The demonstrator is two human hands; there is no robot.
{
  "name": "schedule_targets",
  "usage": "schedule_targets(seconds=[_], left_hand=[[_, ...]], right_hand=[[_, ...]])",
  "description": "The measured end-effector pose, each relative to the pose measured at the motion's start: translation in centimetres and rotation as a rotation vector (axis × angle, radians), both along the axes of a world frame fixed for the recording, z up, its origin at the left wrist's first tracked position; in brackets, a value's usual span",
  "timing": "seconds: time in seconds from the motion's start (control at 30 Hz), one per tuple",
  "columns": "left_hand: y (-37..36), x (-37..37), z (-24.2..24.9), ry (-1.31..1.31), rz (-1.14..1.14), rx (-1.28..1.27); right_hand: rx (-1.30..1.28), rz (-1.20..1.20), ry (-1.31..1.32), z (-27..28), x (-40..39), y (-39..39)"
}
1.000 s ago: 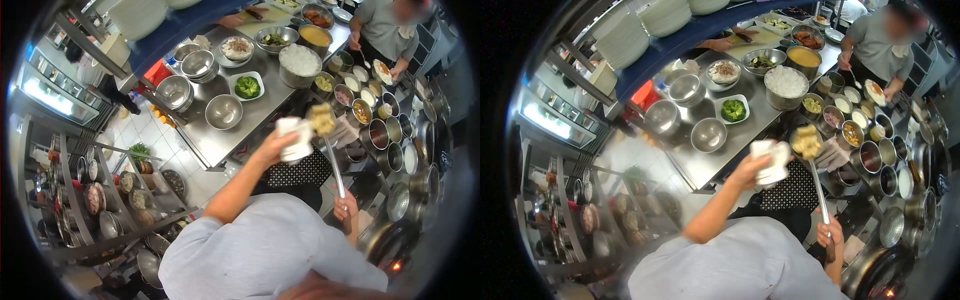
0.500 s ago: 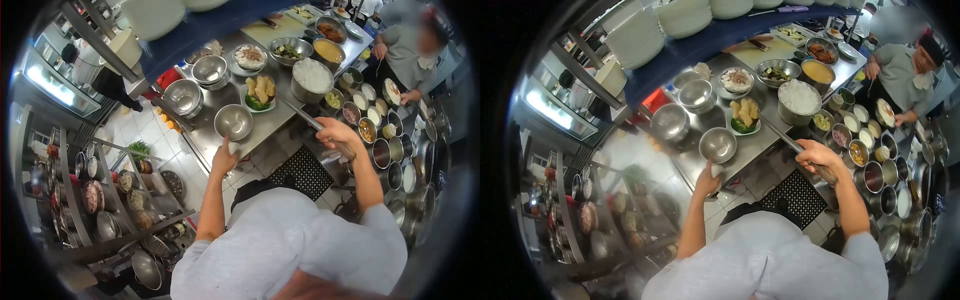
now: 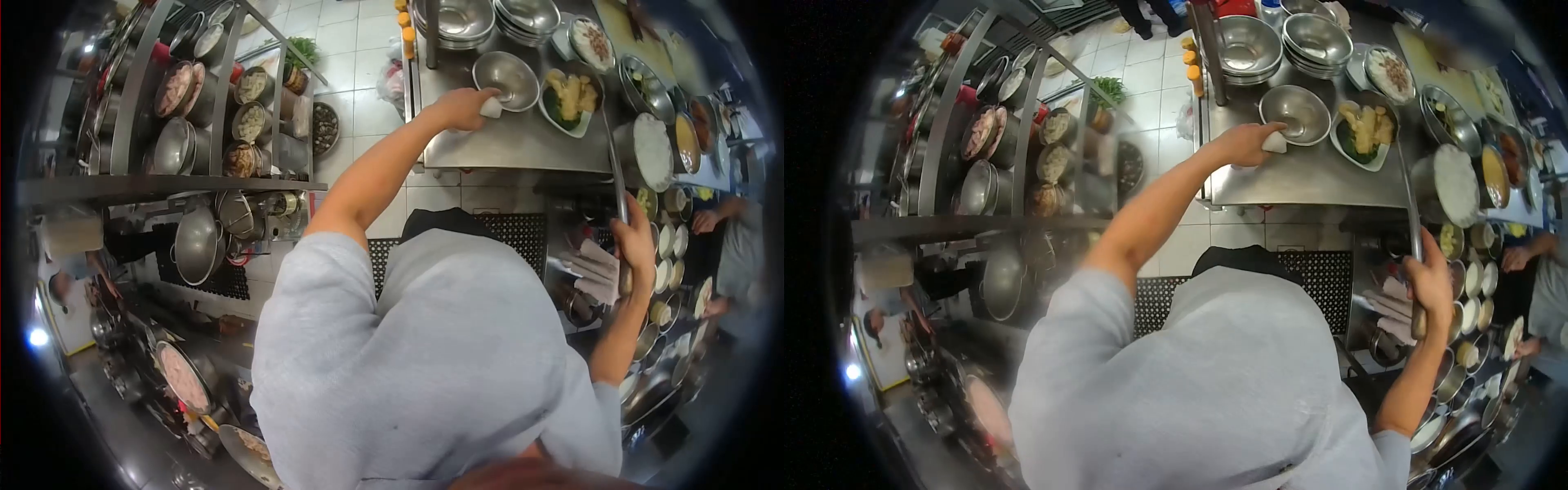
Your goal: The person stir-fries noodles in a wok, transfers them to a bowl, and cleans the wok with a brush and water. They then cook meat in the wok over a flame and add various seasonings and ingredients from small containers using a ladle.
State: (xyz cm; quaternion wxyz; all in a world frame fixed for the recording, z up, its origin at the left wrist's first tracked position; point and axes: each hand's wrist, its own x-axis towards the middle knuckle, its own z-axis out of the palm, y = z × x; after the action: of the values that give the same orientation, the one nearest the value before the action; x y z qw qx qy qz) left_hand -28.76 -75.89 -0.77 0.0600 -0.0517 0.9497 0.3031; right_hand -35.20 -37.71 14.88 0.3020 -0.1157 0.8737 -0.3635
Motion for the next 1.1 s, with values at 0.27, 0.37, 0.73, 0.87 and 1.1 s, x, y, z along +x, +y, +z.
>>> schedule_targets(seconds=[0.27, 0.37, 0.73, 0.87, 1.1], left_hand=[[-0.2, 0.2, -0.5, 0.087, 0.042, 0.127], [0.9, 1.9, 2.3, 0.093, 0.141, 0.298], [5.6, 8.0, 0.6, 0.046, 0.252, 0.887], [6.9, 8.3, -0.4, -0.018, 0.262, 1.215], [11.5, 4.3, -0.5, -0.288, 0.184, 1.777]], right_hand=[[0.033, 0.01, 0.136, -2.2, 1.0, -0.3], [0.012, 0.047, 0.266, -3.7, 0.5, 0.4], [-0.088, -0.092, 0.004, -1.0, 3.1, 0.2], [-0.14, -0.158, 0.086, -0.8, 5.0, -0.5], [-0.077, -0.175, 0.263, 2.5, 10.0, -0.9]])
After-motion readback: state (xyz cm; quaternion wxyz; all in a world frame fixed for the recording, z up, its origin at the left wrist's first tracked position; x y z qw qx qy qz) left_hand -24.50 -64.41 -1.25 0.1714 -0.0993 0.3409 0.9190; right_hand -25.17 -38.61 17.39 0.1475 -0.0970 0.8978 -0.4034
